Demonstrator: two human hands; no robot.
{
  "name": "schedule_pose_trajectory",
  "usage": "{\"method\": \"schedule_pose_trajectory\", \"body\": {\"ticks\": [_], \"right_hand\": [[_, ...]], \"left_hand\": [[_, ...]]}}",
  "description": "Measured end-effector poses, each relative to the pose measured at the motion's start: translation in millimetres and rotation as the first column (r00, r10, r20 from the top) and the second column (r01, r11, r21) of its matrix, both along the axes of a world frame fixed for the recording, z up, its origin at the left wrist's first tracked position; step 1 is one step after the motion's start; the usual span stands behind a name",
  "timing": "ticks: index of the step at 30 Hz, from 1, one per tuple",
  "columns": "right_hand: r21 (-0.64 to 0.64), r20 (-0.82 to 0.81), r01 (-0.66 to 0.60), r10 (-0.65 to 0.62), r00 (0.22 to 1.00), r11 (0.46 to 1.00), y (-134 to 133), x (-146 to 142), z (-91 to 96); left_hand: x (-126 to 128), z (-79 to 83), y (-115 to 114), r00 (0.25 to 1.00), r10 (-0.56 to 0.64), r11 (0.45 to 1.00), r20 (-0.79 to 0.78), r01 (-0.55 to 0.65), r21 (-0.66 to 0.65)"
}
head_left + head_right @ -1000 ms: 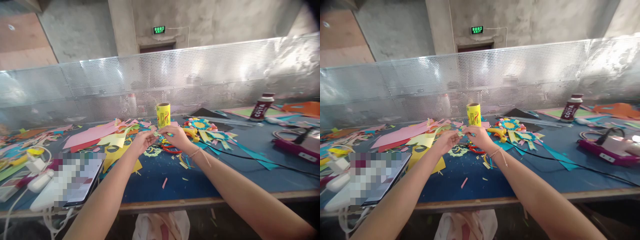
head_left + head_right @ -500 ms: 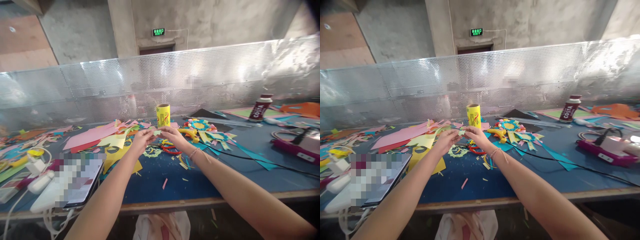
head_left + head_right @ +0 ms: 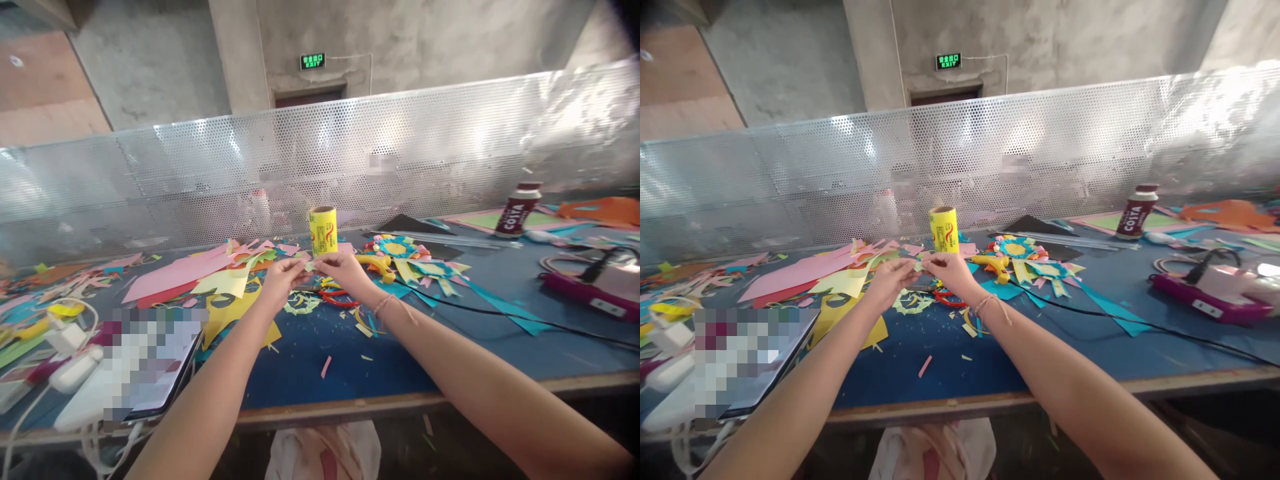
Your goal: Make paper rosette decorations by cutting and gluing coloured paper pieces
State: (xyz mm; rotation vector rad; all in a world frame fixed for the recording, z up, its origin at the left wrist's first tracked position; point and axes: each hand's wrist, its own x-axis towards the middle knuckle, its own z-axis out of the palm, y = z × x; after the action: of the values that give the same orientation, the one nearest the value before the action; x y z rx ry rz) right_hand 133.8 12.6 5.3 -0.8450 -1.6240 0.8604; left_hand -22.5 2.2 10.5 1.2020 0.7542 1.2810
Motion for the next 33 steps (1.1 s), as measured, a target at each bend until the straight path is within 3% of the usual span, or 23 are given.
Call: {"method": "schedule_pose_trajectory", "body": {"ticks": [22,33], "right_hand": [[0.003,0.016,0.047,-0.047,0.999,0.999,-3.3,1.1,4.9],[0.104,0.073,0.074,-0.082,0.994,0.992,-4.0,3.2,4.2]], "left_hand": [[1.3,-0.3,-0.9,1.0,0.02,0.999,0.01,-0.02,-0.027],[1.3,1.2,-1.2,1.0,0.018,0.999,0.019,-0.018,-0.028]]}}
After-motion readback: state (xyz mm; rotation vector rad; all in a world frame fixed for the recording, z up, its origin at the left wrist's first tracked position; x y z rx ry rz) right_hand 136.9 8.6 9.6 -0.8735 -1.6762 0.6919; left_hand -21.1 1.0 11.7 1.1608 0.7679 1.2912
